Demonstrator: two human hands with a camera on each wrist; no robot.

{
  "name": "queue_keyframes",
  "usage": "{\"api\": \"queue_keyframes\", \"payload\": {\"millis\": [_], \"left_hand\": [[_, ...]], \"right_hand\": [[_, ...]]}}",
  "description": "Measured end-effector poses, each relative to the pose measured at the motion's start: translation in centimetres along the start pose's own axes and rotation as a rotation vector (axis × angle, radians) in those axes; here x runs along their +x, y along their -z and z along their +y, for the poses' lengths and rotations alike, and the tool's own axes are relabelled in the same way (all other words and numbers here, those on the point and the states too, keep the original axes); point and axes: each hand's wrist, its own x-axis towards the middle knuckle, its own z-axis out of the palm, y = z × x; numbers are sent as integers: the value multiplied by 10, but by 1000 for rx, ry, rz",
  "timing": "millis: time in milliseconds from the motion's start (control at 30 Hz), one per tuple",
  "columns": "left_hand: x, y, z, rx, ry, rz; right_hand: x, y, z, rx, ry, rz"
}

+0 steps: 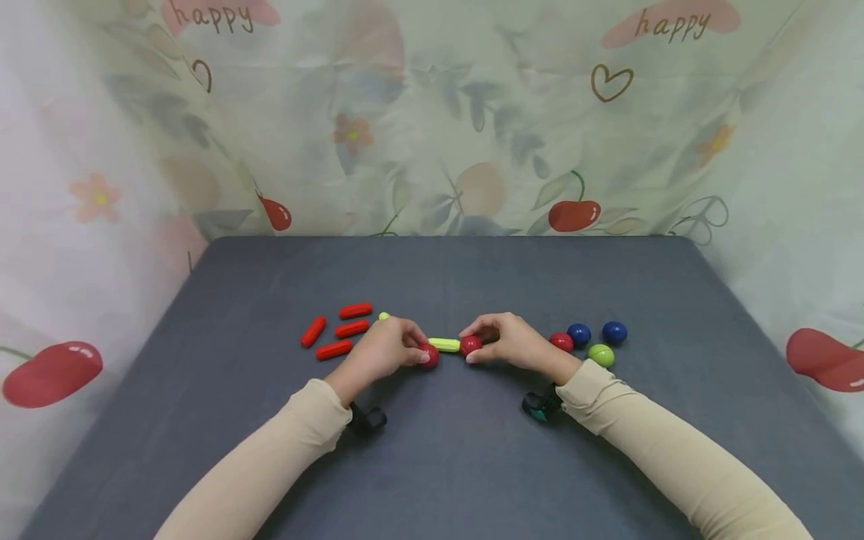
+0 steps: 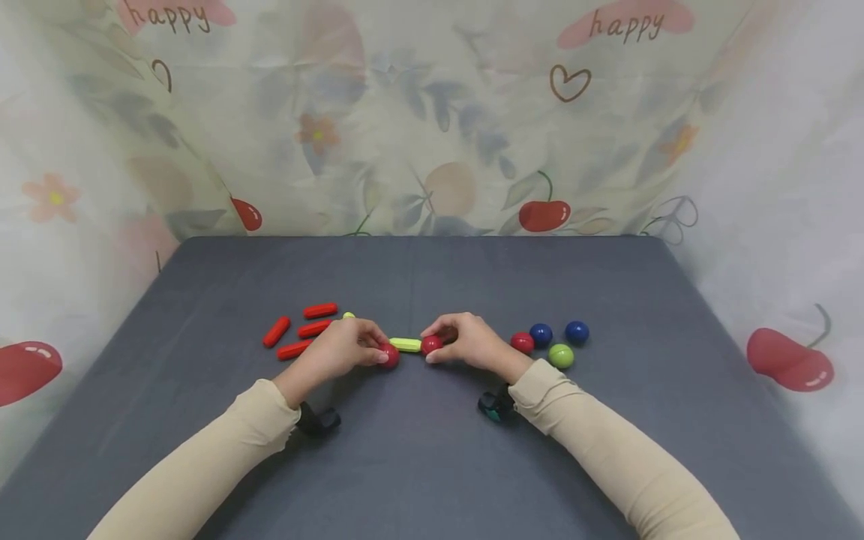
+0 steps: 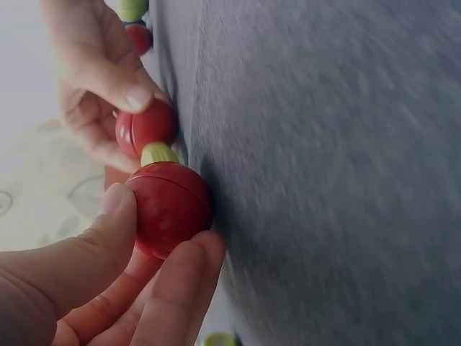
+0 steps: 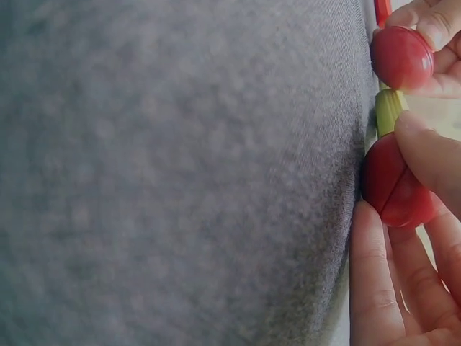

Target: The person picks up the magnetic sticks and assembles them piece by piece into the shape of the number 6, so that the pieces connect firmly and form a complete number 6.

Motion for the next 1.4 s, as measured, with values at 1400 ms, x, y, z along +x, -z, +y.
{"api": "queue_keyframes", "payload": {"millis": [1400], "left_hand": [[2, 9, -7, 97, 19, 91]], "right_hand": [[4, 1, 6, 41, 6, -23]]}}
